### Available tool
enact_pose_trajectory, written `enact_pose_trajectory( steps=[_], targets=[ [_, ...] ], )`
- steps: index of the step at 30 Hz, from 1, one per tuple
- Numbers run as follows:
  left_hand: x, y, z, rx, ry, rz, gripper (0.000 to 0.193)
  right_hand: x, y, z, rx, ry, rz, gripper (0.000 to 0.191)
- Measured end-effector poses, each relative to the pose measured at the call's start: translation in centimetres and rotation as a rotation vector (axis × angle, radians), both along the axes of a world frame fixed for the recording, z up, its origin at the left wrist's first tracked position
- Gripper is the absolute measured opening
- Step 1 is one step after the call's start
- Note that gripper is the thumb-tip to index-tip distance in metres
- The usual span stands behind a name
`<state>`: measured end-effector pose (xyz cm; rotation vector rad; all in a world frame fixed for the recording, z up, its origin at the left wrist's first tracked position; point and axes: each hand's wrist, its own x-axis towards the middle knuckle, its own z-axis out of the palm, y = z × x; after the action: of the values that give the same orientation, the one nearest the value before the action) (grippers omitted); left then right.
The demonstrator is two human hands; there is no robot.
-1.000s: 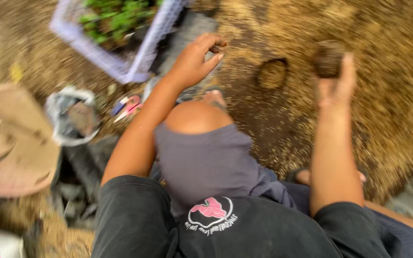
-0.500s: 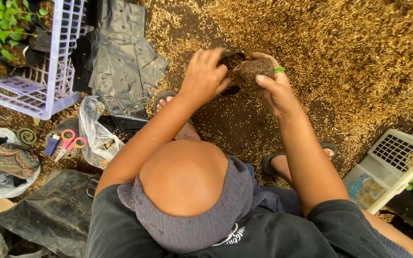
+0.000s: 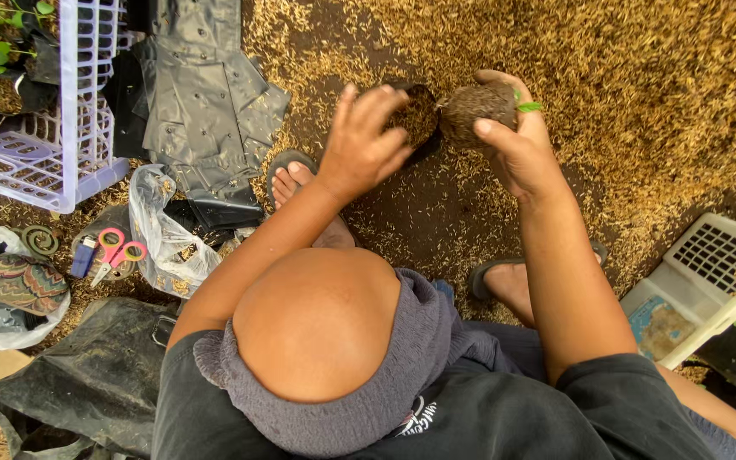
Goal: The person sits on a straw-covered floor and repeatedly takes small seedlings from a white crate, places them into black plastic nursery bags, and fills the bags with loose straw-like growing medium. The person then places the filled bags into a second white crate.
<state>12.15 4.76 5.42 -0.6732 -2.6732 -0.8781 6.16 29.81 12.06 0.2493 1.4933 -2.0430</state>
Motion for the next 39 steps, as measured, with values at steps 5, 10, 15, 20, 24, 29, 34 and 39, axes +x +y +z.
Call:
enact_pose_trajectory(
  steps=[5, 10, 15, 20, 24, 29, 34, 39],
  targets=[
    [-0.6, -0.7, 1.4, 0.005, -0.226, 0.153, 0.017, 0.8, -3.2, 0.1, 0.251, 0.165, 0.189, 0.072],
    [-1.0, -0.6, 0.9, 0.03, -0.213, 0.159, 0.025, 1.5, -5.9, -1.3, 0.702, 0.412, 0.355, 0.074],
    [-1.1, -0.5, 0.2, 0.051, -0.193, 0.177, 0.024, 1.8, -8.0, -3.3, 1.06, 0.714, 0.433, 0.078],
    [-1.2, -0.5, 0.0, 0.051, -0.213, 0.196, 0.023, 1.5, -9.4, -3.4, 1.192, 0.754, 0.572, 0.088],
    [-0.8, -0.8, 0.3, 0.052, -0.188, 0.208, 0.025, 1.9, -7.7, -1.9, 0.974, 0.717, 0.472, 0.104],
    [-0.1, -0.9, 0.5, 0.037, -0.213, 0.196, 0.019, 3.4, -3.9, -0.8, 0.923, 0.501, 0.323, 0.081],
    [0.0, -0.7, 0.6, 0.036, -0.302, 0.19, 0.032, 4.7, -2.1, -1.5, 0.97, 0.633, 0.294, 0.056],
    [-0.2, -0.5, 0.4, -0.095, -0.247, 0.148, 0.042, 5.0, -3.1, -2.8, 1.045, 0.72, 0.345, 0.071]
  ],
)
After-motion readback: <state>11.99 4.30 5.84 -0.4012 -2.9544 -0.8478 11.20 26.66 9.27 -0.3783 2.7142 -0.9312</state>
